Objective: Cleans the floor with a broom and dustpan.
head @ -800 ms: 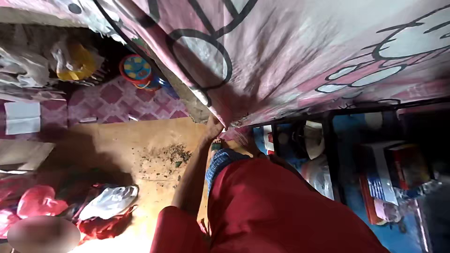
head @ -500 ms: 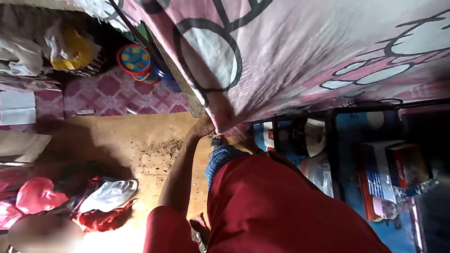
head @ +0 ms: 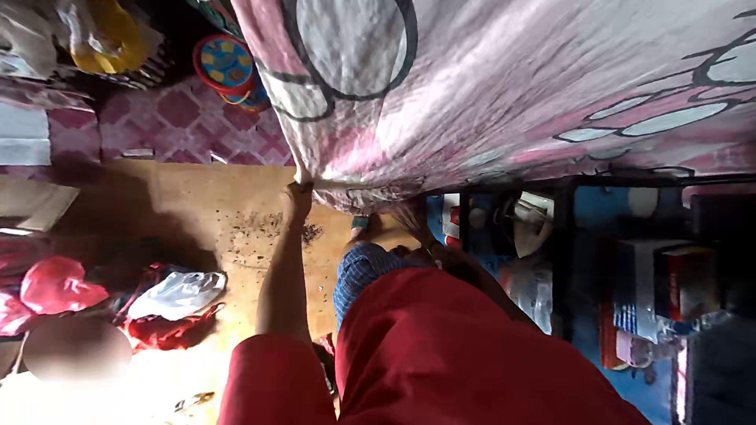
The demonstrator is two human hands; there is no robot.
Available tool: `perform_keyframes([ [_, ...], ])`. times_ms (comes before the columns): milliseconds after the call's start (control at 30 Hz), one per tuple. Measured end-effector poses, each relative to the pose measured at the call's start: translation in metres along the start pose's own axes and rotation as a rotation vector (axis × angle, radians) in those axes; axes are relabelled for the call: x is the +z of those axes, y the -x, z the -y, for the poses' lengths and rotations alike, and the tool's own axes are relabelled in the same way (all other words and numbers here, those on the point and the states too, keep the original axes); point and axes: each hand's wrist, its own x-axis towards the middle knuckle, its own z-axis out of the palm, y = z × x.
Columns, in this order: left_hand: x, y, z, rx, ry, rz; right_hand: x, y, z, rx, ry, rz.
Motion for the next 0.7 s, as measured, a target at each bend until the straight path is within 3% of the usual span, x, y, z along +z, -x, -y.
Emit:
perform_keyframes([
  [133, -0.008, 0.013, -0.013, -0.009, 0.074, -0.168, -0.006, 0.026, 0.012, 0.001, -0.007, 0.008],
  [267, 0.007, 0.056, -0.009, 0.008, 0.187, -0.149, -0.02, 0.029, -0.009, 0.096, -0.311, -0.007],
  [333, 0.023, 0.087, 0.005, 0.018, 0.197, -0.124, -0.024, 0.03, -0.02, 0.057, -0.502, 0.021],
  [433, 0.053, 0.135, 0.048, 0.01, 0.118, -0.001, -0.025, 0.031, -0.031, -0.015, -0.673, 0.074],
  [500, 0.07, 0.164, 0.087, -0.042, 0.03, 0.135, -0.023, 0.031, -0.03, -0.034, -0.598, 0.014],
  [600, 0.089, 0.217, 0.155, -0.126, -0.036, 0.339, -0.019, 0.005, -0.033, 0.075, -0.515, -0.062],
  [700, 0.09, 0.278, 0.204, -0.26, -0.039, 0.349, -0.011, -0.021, -0.031, 0.13, -0.483, -0.058],
])
